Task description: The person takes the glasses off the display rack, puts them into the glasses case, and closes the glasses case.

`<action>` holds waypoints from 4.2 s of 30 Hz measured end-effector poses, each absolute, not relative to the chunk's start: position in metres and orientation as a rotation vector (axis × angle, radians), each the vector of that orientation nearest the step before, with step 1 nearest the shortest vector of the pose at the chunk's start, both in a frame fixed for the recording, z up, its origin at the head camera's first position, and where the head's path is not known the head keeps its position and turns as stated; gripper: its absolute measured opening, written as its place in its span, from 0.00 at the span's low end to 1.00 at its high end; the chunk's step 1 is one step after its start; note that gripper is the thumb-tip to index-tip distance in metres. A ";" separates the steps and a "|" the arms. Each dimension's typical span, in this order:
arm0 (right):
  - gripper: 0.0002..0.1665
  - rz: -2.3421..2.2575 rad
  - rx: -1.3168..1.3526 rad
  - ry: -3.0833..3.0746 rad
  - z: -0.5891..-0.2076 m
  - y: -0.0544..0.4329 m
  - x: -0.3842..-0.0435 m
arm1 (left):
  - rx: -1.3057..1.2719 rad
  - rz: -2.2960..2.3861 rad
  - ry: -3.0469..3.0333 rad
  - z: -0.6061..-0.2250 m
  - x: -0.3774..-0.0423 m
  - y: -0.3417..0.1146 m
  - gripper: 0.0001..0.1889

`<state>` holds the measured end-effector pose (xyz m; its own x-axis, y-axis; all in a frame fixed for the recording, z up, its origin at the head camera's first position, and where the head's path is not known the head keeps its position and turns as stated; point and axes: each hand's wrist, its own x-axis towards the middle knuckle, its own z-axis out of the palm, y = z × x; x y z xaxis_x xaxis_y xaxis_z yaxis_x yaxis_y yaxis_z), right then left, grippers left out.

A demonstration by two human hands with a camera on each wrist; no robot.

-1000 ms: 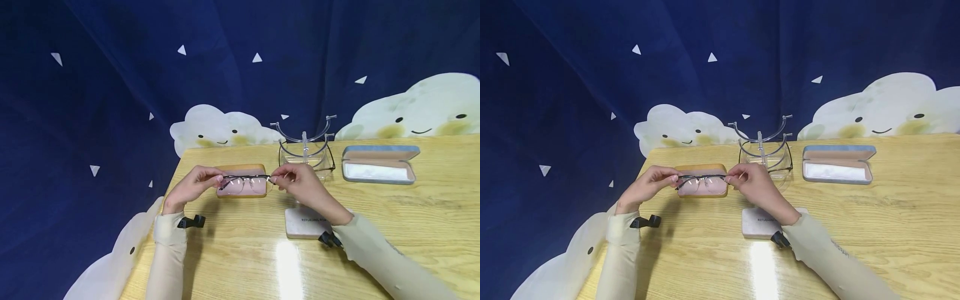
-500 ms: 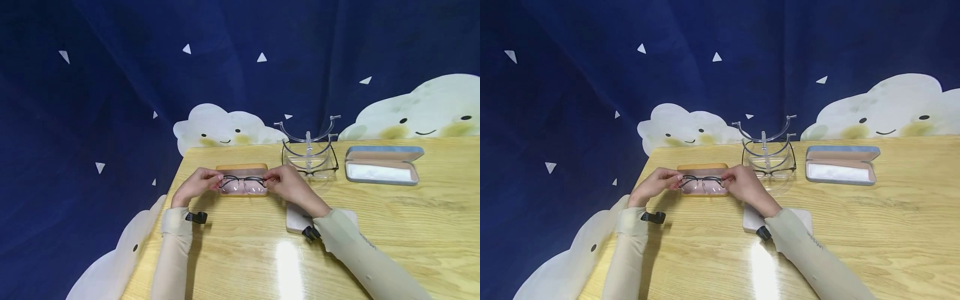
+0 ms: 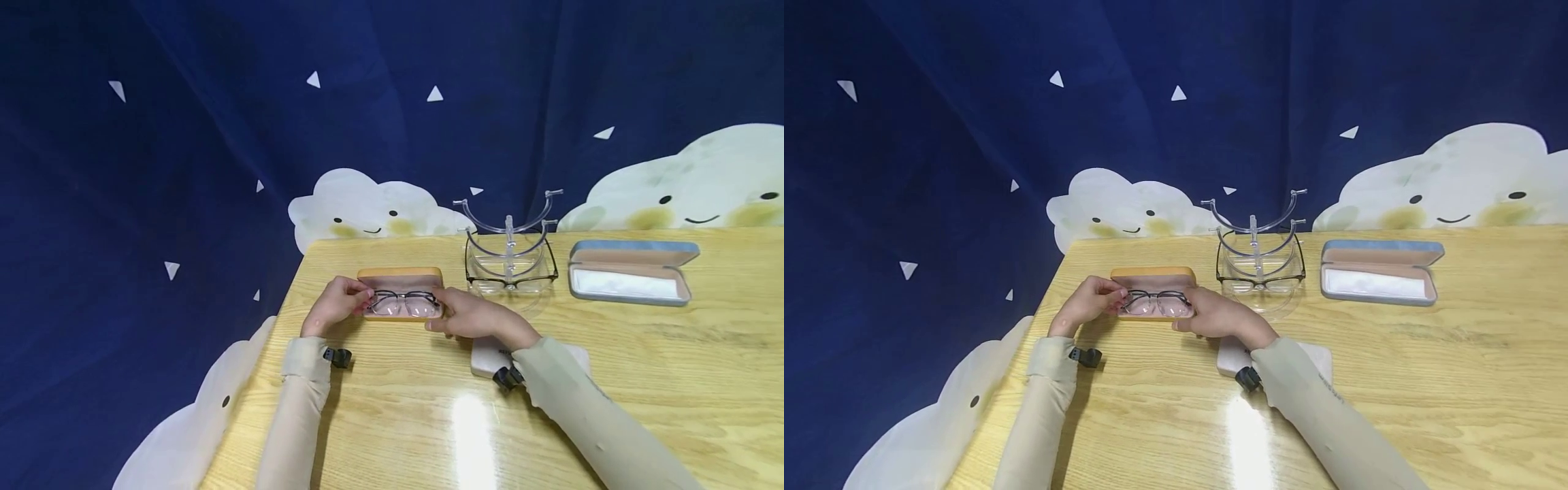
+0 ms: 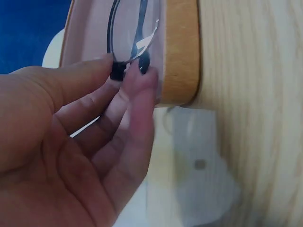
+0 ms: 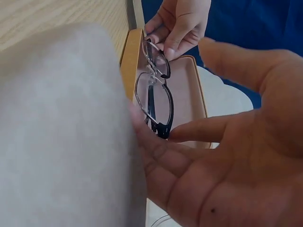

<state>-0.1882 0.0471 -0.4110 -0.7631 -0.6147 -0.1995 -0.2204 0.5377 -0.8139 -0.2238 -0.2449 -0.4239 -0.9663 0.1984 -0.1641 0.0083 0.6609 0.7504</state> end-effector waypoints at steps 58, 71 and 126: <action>0.21 -1.413 -0.382 2.157 -0.412 0.059 -0.195 | 0.008 1.462 2.137 -0.420 -0.224 -0.261 0.29; 0.21 -1.235 -0.540 2.308 -0.409 0.061 -0.193 | 0.180 1.392 2.093 -0.417 -0.222 -0.278 0.26; 0.38 -0.982 -0.653 2.461 -0.401 0.050 -0.179 | 0.211 1.138 2.428 -0.407 -0.218 -0.263 0.30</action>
<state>-0.1794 0.0500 -0.4007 -0.8064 -0.5577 -0.1967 -0.2690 0.6422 -0.7178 -0.2178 -0.2626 -0.4070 -0.8882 0.3192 -0.3305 -0.0499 0.6481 0.7599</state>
